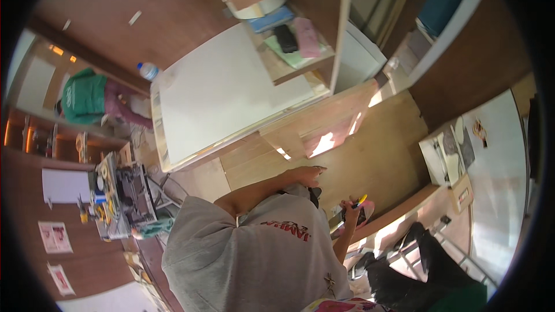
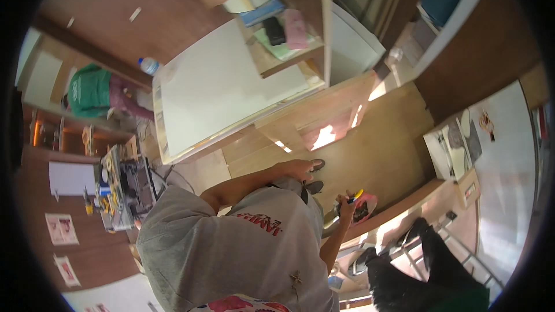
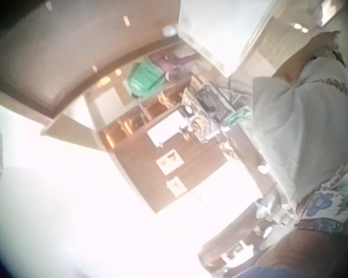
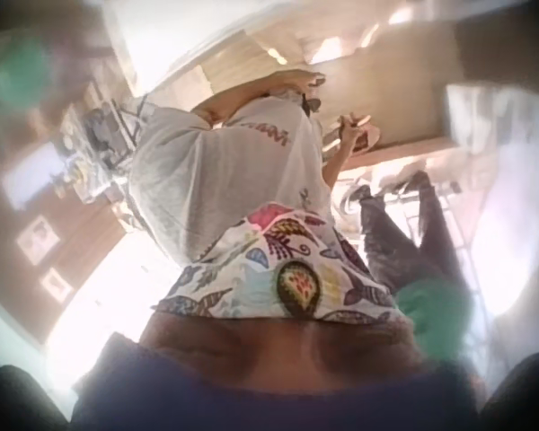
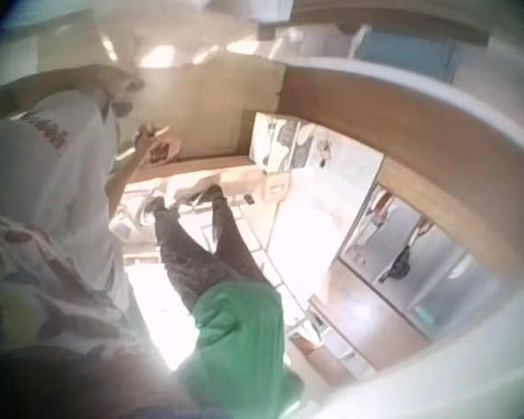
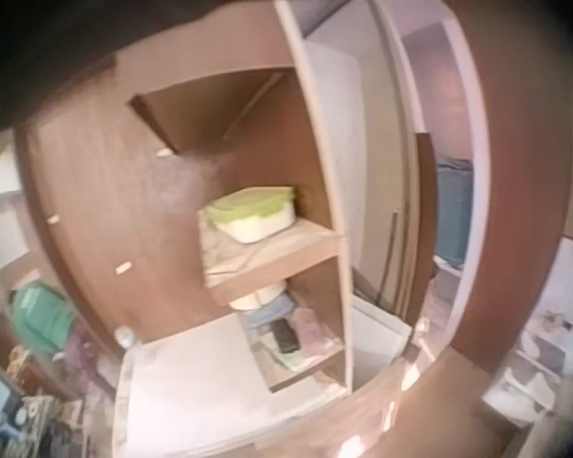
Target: The person cleans a room by sweeping the floor with a broom and wiping the interior of a wall cabinet with a cloth. They also move a large white board and a water bottle to clear space.
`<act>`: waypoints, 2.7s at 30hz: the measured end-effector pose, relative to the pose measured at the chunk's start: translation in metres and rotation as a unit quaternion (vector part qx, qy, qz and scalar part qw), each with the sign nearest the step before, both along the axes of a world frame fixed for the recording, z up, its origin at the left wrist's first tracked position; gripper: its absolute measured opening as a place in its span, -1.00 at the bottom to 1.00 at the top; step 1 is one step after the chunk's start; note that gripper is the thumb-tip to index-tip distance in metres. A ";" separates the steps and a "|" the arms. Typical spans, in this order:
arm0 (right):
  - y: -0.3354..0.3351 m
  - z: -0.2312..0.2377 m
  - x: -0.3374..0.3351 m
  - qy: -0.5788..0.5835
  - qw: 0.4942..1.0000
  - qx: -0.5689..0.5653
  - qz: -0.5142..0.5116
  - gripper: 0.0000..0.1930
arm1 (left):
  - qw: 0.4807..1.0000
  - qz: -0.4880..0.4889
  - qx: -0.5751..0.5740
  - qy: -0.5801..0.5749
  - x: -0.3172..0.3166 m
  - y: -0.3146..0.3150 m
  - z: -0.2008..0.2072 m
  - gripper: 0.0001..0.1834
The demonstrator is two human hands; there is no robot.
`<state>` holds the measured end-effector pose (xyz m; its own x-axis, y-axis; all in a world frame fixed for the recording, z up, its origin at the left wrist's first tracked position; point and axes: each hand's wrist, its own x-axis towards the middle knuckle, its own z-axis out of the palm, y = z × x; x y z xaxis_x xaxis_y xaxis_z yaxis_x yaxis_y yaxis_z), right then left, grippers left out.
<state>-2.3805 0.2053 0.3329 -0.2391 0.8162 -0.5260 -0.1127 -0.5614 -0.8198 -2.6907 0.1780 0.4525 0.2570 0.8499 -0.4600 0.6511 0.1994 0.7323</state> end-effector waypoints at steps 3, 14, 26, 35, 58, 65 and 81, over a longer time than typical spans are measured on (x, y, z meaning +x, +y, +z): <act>0.000 0.000 -0.010 -0.064 0.996 -0.015 0.066 -0.53 | 0.996 0.082 -0.022 0.002 -0.019 -0.013 0.026 -0.16; 0.038 0.031 -0.043 -0.170 0.970 0.054 0.163 -0.51 | 0.994 0.103 -0.022 -0.011 -0.077 -0.075 0.011 -0.18; -0.092 0.006 -0.128 -0.132 0.990 0.015 0.055 -0.51 | 0.993 0.098 0.063 -0.018 -0.201 -0.145 -0.015 -0.29; -0.250 -0.001 -0.104 -0.152 0.976 -0.139 -0.068 -0.55 | 0.997 0.076 -0.029 -0.015 -0.271 -0.201 -0.027 -0.26; -0.689 -0.072 -0.190 -0.124 0.880 -0.244 -0.389 -0.93 | 0.911 -0.402 -0.088 -0.037 -0.131 -0.343 -0.012 -0.30; -0.728 -0.021 -0.255 -0.275 0.743 -0.224 -0.568 -0.64 | 0.862 -0.503 -0.061 0.035 -0.146 -0.325 -0.043 -0.32; -0.941 -0.047 -0.458 0.059 0.538 -0.426 -0.726 -0.65 | 0.768 -0.628 -0.032 0.121 -0.125 -0.382 -0.062 -0.32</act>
